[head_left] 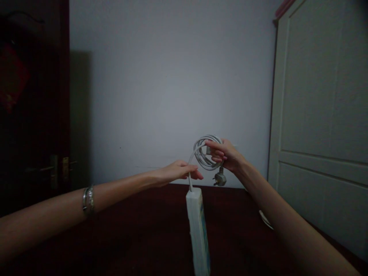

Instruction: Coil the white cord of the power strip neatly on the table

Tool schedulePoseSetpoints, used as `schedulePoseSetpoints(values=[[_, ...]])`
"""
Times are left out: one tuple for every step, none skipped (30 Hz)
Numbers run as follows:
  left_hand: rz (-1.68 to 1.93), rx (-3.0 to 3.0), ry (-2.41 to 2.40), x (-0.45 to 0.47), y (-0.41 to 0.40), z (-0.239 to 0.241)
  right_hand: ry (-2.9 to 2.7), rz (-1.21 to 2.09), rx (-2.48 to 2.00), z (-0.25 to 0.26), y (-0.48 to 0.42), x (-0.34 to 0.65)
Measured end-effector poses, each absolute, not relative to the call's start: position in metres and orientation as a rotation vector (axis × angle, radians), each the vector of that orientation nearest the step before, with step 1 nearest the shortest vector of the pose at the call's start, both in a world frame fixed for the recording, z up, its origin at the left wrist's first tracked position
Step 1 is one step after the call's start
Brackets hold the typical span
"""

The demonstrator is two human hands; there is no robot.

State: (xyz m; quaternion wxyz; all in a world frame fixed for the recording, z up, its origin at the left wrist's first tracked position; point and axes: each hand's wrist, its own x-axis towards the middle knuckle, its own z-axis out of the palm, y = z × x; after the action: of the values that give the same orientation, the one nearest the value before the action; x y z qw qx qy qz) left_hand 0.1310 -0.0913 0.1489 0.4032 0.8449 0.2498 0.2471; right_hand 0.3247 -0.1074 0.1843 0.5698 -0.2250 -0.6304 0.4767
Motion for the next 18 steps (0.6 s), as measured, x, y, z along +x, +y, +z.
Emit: schedulePoseSetpoints(values=[[0.645, 2.109, 0.599, 0.131, -0.093, 0.147, -1.481, 1.139, -0.537, 0.182, -0.107, 0.326], [0.681, 2.095, 0.589, 0.131, -0.094, 0.147, -1.484, 1.17, -0.544, 0.178, -0.107, 0.328], [0.715, 2.093, 0.612, 0.132, -0.094, 0.146, -1.49, 1.211, -0.551, 0.174, -0.107, 0.329], [0.748, 2.112, 0.66, 0.133, -0.093, 0.146, -1.501, 1.256, -0.558, 0.17, -0.106, 0.331], [0.78, 2.16, 0.72, 0.133, -0.092, 0.146, -1.514, 1.302, -0.564, 0.166, -0.105, 0.331], [0.808, 2.236, 0.78, 0.134, -0.09, 0.145, -1.52, 1.347, -0.568, 0.161, -0.104, 0.331], [0.837, 2.332, 0.831, 0.133, -0.088, 0.145, -1.514, 1.39, -0.569, 0.158, -0.104, 0.331], [0.877, 2.436, 0.876, 0.133, -0.086, 0.144, -1.499, 1.432, -0.569, 0.154, -0.103, 0.329], [0.93, 2.54, 0.921, 0.132, -0.084, 0.143, -1.479, 1.476, -0.572, 0.152, -0.103, 0.328], [0.986, 2.631, 0.973, 0.13, -0.083, 0.142, -1.456, 1.524, -0.577, 0.15, -0.102, 0.326], [1.029, 2.703, 1.037, 0.129, -0.082, 0.141, -1.438, 1.583, -0.585, 0.149, -0.102, 0.323], [1.05, 2.752, 1.107, 0.127, -0.08, 0.141, -1.427, 1.651, -0.588, 0.148, -0.101, 0.321], [1.054, 2.777, 1.173, 0.126, -0.079, 0.14, -1.422, 1.721, -0.58, 0.148, -0.101, 0.319], [1.041, 2.785, 1.211, 0.126, -0.078, 0.14, -1.416, 1.784, -0.557, 0.148, -0.1, 0.318], [1.026, 2.787, 1.21, 0.125, -0.076, 0.14, -1.41, 1.834, -0.522, 0.148, -0.1, 0.317], [1.017, 2.781, 1.17, 0.125, -0.075, 0.141, -1.404, 1.868, -0.48, 0.148, -0.099, 0.316], [1.02, 2.76, 1.102, 0.126, -0.073, 0.142, -1.397, 1.883, -0.437, 0.149, -0.099, 0.316], [1.024, 2.717, 1.018, 0.127, -0.071, 0.143, -1.39, 1.879, -0.399, 0.149, -0.099, 0.315]])
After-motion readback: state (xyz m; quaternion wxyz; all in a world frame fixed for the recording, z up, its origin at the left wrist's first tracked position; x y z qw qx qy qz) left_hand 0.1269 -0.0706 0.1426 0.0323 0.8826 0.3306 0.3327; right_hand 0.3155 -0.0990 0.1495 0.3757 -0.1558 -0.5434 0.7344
